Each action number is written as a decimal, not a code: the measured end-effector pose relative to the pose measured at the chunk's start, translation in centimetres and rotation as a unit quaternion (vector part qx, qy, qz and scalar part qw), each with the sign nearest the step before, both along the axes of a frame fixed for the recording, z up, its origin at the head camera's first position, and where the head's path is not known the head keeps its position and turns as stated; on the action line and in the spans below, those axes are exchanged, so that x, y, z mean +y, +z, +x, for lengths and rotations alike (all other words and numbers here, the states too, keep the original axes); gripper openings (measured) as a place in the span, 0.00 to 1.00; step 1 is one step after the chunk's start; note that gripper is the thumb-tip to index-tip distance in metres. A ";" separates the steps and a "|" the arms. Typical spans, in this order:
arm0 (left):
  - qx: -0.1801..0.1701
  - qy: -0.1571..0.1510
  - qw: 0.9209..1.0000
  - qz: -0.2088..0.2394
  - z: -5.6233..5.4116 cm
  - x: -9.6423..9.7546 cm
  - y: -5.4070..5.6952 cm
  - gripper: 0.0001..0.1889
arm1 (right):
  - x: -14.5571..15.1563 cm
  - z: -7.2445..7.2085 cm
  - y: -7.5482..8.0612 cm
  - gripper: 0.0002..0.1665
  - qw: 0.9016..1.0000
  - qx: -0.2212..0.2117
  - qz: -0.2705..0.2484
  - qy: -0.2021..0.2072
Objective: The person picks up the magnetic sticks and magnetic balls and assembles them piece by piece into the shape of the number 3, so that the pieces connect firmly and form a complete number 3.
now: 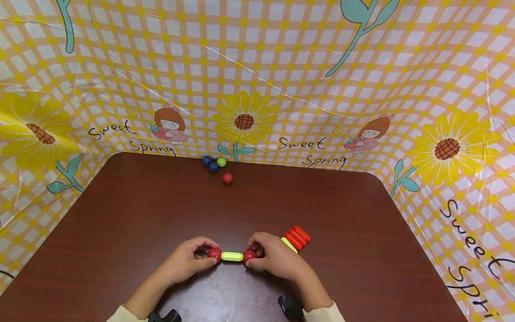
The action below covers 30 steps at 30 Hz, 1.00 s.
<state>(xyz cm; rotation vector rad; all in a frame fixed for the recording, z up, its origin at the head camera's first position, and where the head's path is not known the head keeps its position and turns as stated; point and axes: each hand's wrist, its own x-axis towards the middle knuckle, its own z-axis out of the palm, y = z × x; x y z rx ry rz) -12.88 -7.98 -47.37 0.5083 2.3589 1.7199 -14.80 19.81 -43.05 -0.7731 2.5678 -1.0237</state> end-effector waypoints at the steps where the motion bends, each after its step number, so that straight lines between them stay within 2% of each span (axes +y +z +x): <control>1: 0.000 0.000 1.000 -0.001 0.0 0.0 0.0 0.13 | 0.2 0.0 0.2 0.17 1.000 0.005 0.001 -0.006; 12: -0.006 -0.002 1.000 0.006 -0.1 -0.1 0.1 0.14 | 4.0 0.1 2.4 0.16 0.992 0.084 0.049 -0.084; 24: -0.005 -0.005 1.000 -0.014 -0.1 -0.1 -0.1 0.13 | 5.2 0.3 2.5 0.15 0.986 0.086 0.091 -0.112; 30: -0.003 -0.002 1.000 -0.011 -0.2 -0.1 -0.1 0.13 | 5.3 0.3 2.5 0.14 0.987 0.078 0.095 -0.100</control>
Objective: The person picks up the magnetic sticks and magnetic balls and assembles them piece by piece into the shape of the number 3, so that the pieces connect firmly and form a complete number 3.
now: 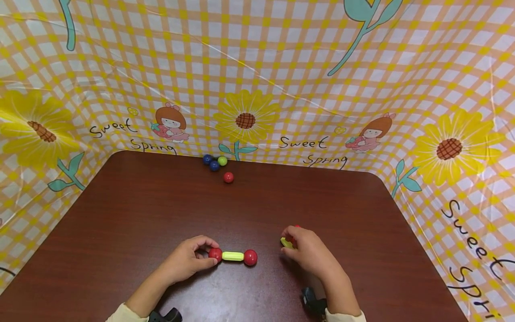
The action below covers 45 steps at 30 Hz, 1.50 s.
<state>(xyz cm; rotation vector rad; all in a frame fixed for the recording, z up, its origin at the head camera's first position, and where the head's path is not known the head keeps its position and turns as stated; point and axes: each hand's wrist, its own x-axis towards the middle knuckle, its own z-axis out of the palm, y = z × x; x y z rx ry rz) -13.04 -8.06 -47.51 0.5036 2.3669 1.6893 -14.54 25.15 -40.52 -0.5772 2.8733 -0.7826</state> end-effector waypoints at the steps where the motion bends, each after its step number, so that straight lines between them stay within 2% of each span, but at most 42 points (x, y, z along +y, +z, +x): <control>1: -0.001 0.000 1.000 0.000 0.0 0.0 0.0 0.13 | 0.0 0.0 0.0 0.14 1.000 0.000 0.001 0.003; 14: 0.002 -0.001 1.000 0.000 -0.1 0.0 -0.3 0.13 | 0.2 -0.2 -0.6 0.13 1.000 0.020 0.004 0.010; 27: -0.002 -0.002 1.000 0.004 0.2 0.0 0.3 0.13 | -0.6 -0.1 -0.9 0.13 0.999 0.009 -0.022 0.032; 32: 0.000 -0.003 1.000 0.000 0.2 0.0 0.5 0.13 | -0.6 0.0 -0.9 0.13 1.000 0.011 -0.016 0.023; 38: 0.003 -0.003 1.000 -0.005 0.2 0.0 0.4 0.13 | -0.8 0.0 -1.2 0.13 0.999 0.024 -0.017 0.036; 45: 0.007 -0.001 1.000 -0.009 0.2 0.0 0.5 0.13 | -1.0 0.0 -1.5 0.12 0.999 0.020 -0.004 0.037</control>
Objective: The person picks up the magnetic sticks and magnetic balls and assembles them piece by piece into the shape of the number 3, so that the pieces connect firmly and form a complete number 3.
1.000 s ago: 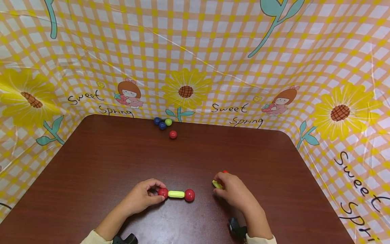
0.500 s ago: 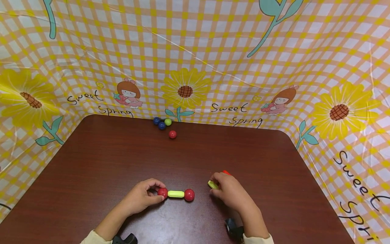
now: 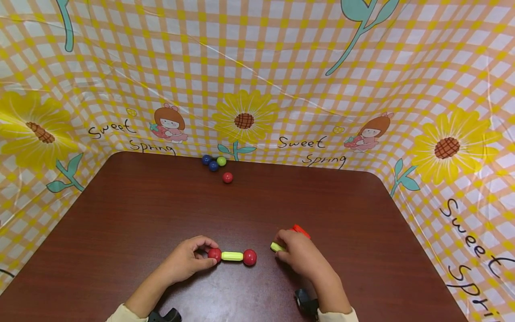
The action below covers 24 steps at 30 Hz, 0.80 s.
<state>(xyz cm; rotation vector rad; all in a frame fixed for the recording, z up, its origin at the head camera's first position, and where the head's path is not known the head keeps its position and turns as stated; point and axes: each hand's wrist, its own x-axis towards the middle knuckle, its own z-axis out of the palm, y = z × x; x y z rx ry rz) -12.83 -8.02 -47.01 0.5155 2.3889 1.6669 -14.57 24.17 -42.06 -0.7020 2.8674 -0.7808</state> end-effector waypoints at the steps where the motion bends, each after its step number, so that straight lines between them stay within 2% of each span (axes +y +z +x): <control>1: 0.000 0.000 1.000 0.000 0.0 0.0 0.0 0.13 | 0.0 0.0 -0.1 0.12 1.000 0.002 0.001 0.000; 15: 0.001 0.001 1.000 0.004 -0.1 0.1 -0.1 0.13 | -0.3 0.0 -0.3 0.14 0.999 0.027 0.034 0.011; 24: -0.001 0.002 1.000 0.006 -0.1 0.0 -0.2 0.13 | -0.4 0.1 -0.2 0.12 0.999 0.002 0.042 -0.002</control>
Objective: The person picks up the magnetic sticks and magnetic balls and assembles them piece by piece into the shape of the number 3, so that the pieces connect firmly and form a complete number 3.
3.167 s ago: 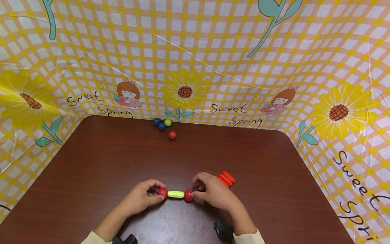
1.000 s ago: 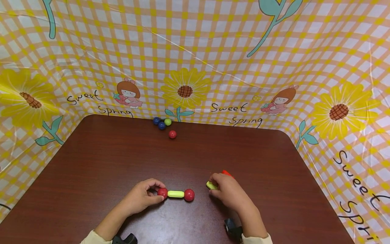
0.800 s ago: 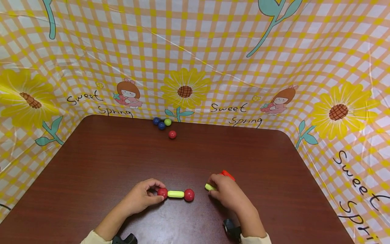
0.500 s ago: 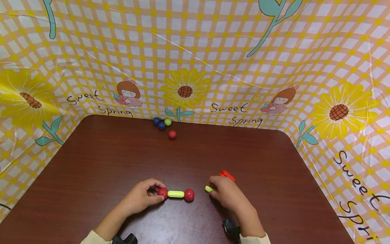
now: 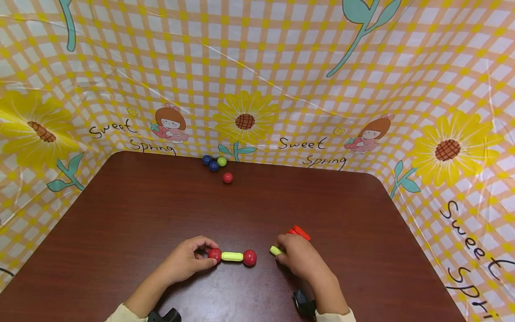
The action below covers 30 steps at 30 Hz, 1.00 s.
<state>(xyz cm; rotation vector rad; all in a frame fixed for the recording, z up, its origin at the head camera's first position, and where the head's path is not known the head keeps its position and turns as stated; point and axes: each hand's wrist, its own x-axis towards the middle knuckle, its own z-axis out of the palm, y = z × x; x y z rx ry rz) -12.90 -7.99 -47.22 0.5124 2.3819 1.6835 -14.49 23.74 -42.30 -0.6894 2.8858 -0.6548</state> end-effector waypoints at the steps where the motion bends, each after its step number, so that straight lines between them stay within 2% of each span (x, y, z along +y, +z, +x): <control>1: -0.001 0.000 1.000 0.001 0.0 0.0 0.0 0.13 | 0.0 0.0 0.0 0.12 1.000 0.000 -0.003 -0.003; 5: -0.004 0.000 1.000 0.000 0.0 0.0 0.0 0.13 | 0.0 -0.1 0.0 0.10 1.000 0.003 -0.027 -0.007; 9: -0.006 0.001 1.000 0.001 0.0 0.0 0.0 0.14 | -0.1 -0.2 0.0 0.08 0.998 -0.015 -0.061 -0.016; 16: -0.011 0.002 1.000 0.005 0.1 0.1 0.0 0.14 | -0.8 -0.2 0.1 0.07 0.989 -0.067 -0.111 -0.072; 21: -0.010 0.004 1.000 0.002 0.1 0.0 0.1 0.14 | -1.9 -0.5 0.0 0.08 0.975 -0.093 -0.170 -0.112; 30: -0.007 0.008 1.000 -0.006 0.2 0.1 0.2 0.14 | -3.9 -0.9 -0.7 0.13 0.938 -0.155 -0.282 -0.131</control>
